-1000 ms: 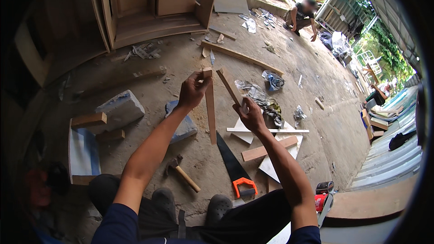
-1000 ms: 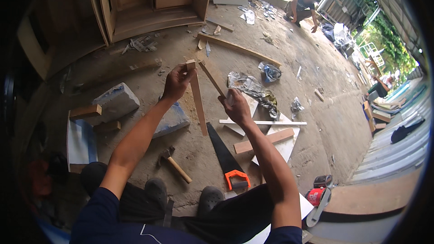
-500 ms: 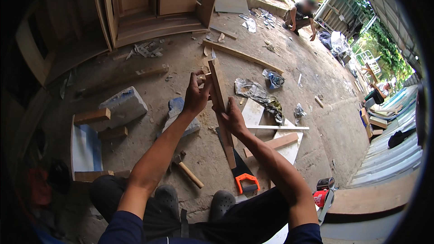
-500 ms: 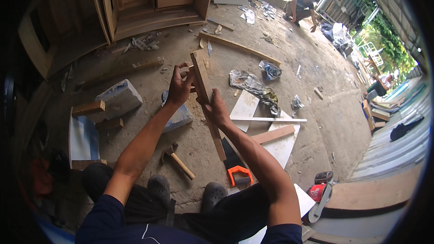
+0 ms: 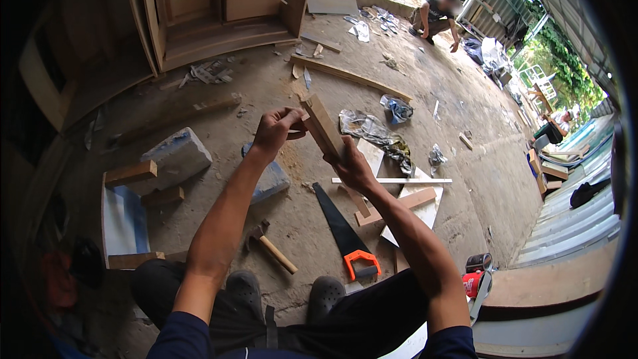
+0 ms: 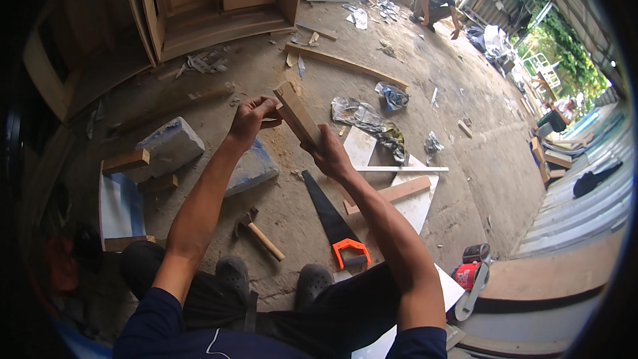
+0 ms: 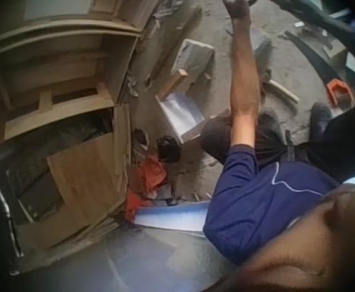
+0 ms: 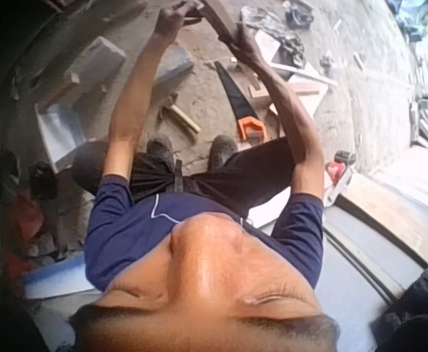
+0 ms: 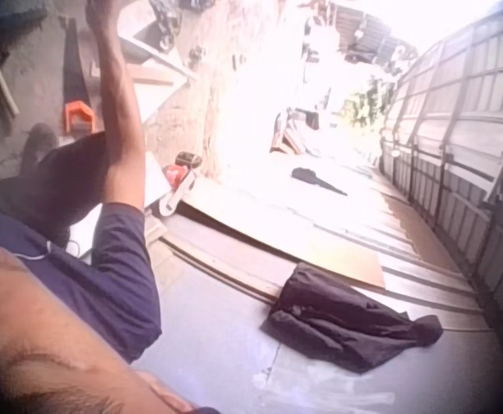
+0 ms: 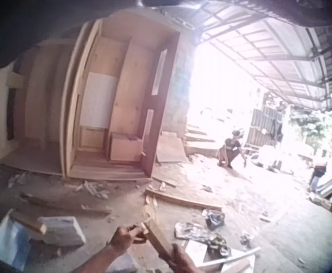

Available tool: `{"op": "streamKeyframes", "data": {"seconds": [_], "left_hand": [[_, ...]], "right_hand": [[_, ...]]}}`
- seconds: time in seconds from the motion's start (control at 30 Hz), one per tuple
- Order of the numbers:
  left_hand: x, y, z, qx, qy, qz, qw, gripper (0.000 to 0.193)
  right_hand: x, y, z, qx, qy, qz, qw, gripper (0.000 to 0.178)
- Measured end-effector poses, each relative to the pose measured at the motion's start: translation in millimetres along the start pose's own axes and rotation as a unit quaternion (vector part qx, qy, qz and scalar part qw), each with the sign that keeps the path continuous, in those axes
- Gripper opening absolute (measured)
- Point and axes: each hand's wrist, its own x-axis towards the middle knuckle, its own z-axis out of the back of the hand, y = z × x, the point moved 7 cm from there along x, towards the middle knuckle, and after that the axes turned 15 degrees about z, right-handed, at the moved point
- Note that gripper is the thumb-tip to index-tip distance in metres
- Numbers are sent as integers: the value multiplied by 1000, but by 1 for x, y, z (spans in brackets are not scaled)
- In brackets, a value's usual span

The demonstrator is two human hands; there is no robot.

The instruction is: The person sits on the floor and uses a hand saw to cut a small wooden stick, then assembles a rectangular wooden frame with a white board. They repeatedly fit and adjust the pieces to form a small stool-like structure.

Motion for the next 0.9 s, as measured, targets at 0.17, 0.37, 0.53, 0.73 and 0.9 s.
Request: {"op": "streamKeyframes", "data": {"seconds": [0.17, 0.37, 0.53, 0.73, 0.9], "left_hand": [[6, 12, 19, 41, -110, 55, 992, 38], [2, 42, -16, 75, -9, 33, 997, 52], [2, 47, -26, 9, 70, -74, 995, 36], [9, 34, 6, 115, -111, -84, 984, 35], [3, 42, 9, 53, -118, -61, 990, 38]], "right_hand": [[-5, -10, 2, -27, 0, -4, 1000, 48], [-10, -26, 0, -29, 11, -20, 999, 45], [-5, 1, -6, 4, 13, -59, 998, 44], [-12, -19, -30, -64, 45, -45, 996, 42], [-15, -16, -40, -87, 58, -30, 994, 42]]}}
